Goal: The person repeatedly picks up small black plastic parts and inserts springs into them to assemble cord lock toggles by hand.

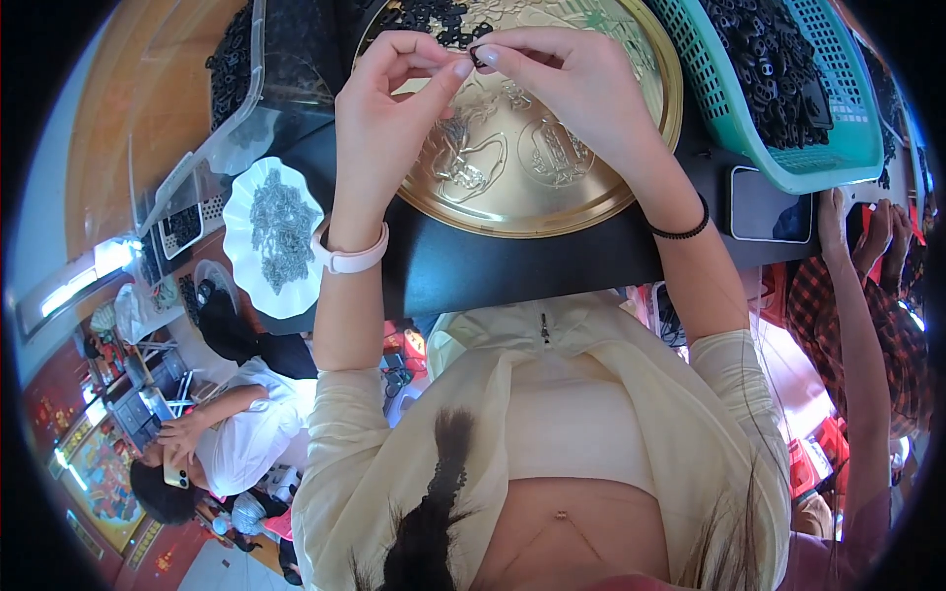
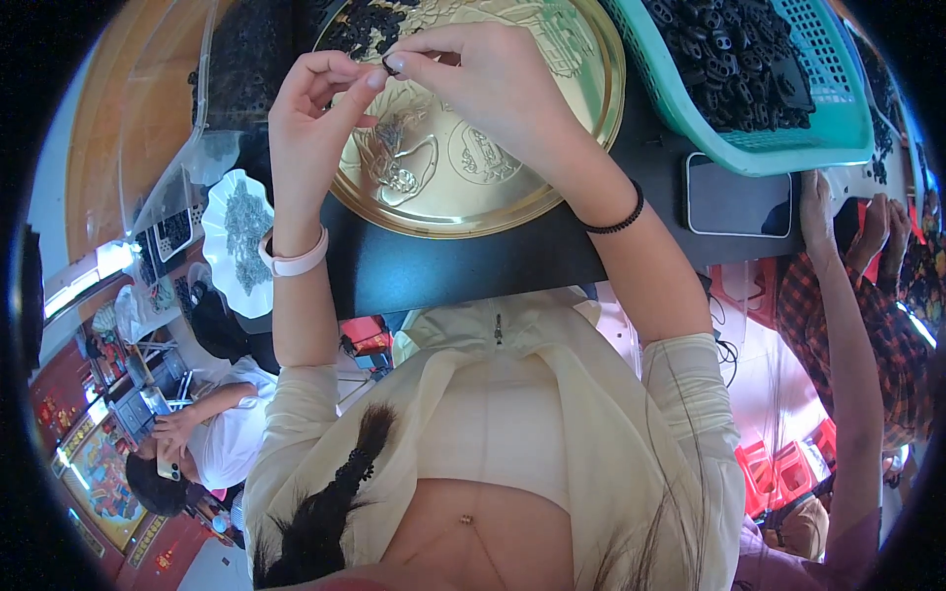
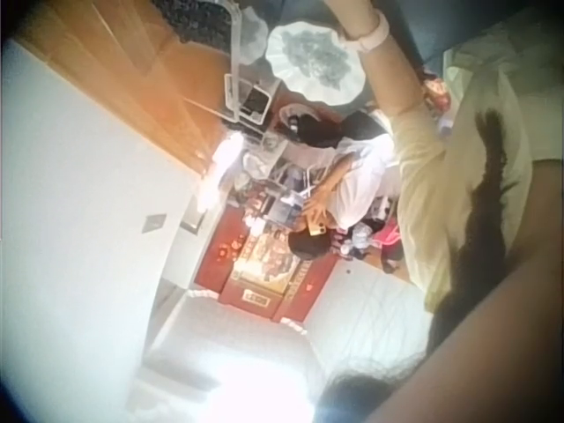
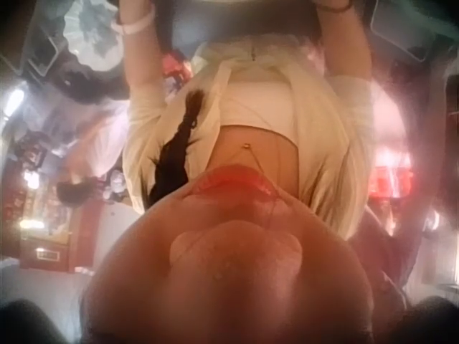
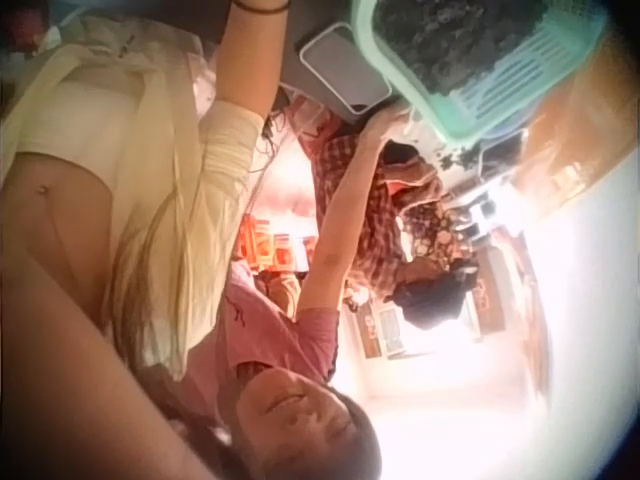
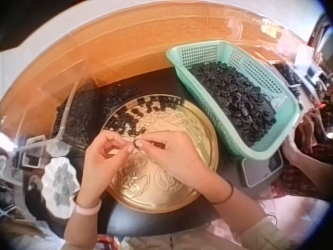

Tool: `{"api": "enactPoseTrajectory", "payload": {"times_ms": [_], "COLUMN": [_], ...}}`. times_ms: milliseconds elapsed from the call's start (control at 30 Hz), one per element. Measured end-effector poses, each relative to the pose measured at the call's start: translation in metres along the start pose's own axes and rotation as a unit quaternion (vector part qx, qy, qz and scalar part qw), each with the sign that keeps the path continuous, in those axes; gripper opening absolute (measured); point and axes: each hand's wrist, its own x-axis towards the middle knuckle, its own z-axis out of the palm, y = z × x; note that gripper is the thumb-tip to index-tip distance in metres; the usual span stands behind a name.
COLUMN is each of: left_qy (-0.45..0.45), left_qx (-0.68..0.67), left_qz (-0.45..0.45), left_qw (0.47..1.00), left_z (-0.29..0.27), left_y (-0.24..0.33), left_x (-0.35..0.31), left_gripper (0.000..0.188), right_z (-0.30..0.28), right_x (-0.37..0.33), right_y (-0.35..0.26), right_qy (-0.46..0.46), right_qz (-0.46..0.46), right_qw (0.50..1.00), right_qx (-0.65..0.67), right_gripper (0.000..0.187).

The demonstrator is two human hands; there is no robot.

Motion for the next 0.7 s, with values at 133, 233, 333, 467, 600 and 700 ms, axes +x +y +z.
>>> {"api": "enactPoseTrajectory", "payload": {"times_ms": [133,233,333,467,600,700], "left_qy": [-0.027,-0.040,-0.055,-0.089,-0.093,-0.088], "left_qx": [0.051,0.012,-0.050,-0.062,-0.066,-0.052], "left_qz": [0.001,-0.024,-0.066,-0.089,-0.059,-0.110], "left_qw": [0.998,0.999,0.995,0.990,0.992,0.989], "left_z": [-0.005,-0.004,-0.008,-0.012,-0.008,-0.012], "left_y": [-0.011,-0.010,-0.008,-0.013,-0.010,-0.001], "left_x": [0.003,0.003,0.003,0.005,0.010,0.019], "left_gripper": [0.016,0.015,0.015,0.017,0.023,0.031], "right_z": [0.003,0.003,0.004,0.005,0.008,0.006], "right_x": [-0.002,-0.003,-0.002,-0.002,0.001,0.006], "right_y": [0.001,-0.003,-0.003,0.003,0.011,0.020], "right_qy": [-0.006,-0.011,-0.021,-0.040,-0.030,-0.008], "right_qz": [-0.017,0.004,0.021,0.014,0.034,0.063], "right_qw": [0.997,0.998,0.998,0.998,0.999,0.994], "right_qx": [-0.071,-0.060,-0.052,-0.047,-0.027,0.084], "right_gripper": [0.022,0.021,0.020,0.020,0.021,0.021]}}
